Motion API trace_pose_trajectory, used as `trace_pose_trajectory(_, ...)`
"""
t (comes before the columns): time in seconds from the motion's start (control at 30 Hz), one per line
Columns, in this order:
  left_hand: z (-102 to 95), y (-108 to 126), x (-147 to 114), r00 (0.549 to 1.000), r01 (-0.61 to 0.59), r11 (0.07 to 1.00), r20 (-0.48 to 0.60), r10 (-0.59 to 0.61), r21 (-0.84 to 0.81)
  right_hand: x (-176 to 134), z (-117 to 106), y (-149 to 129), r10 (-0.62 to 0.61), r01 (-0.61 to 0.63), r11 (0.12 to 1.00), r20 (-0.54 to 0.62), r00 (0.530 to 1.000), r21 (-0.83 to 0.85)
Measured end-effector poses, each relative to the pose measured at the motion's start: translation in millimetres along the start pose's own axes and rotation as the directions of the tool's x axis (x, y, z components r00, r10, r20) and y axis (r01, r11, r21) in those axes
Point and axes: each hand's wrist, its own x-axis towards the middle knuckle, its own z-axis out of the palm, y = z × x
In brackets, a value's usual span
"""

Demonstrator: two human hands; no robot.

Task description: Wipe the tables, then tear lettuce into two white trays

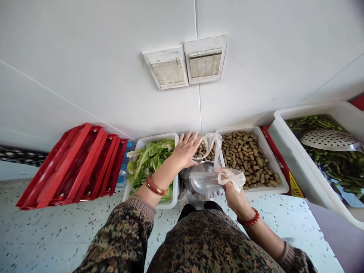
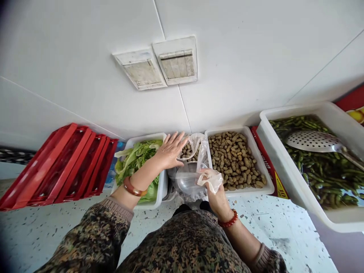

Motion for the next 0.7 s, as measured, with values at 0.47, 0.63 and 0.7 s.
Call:
trace_pose_trajectory(0.47,-51.0,-59,8,0.87,0.068,0.936,-0.439,-0.224,-0.345,-10,-2,-24,0.106,-0.093,0.987,-0.096,0.99,0.135)
trace_pose_trajectory(0.63,-69.2,-41,-13,0.986,-0.146,0.978,-0.102,0.132,-0.149,-11,-6,-37,0.084,-0.077,0.993,-0.072,0.994,0.088)
trace_pose_trajectory(0.7,-63.4,-37,-13,0.988,-0.148,0.989,-0.054,0.146,-0.029,-11,-7,-39,0.061,-0.056,0.996,-0.076,0.995,0.065)
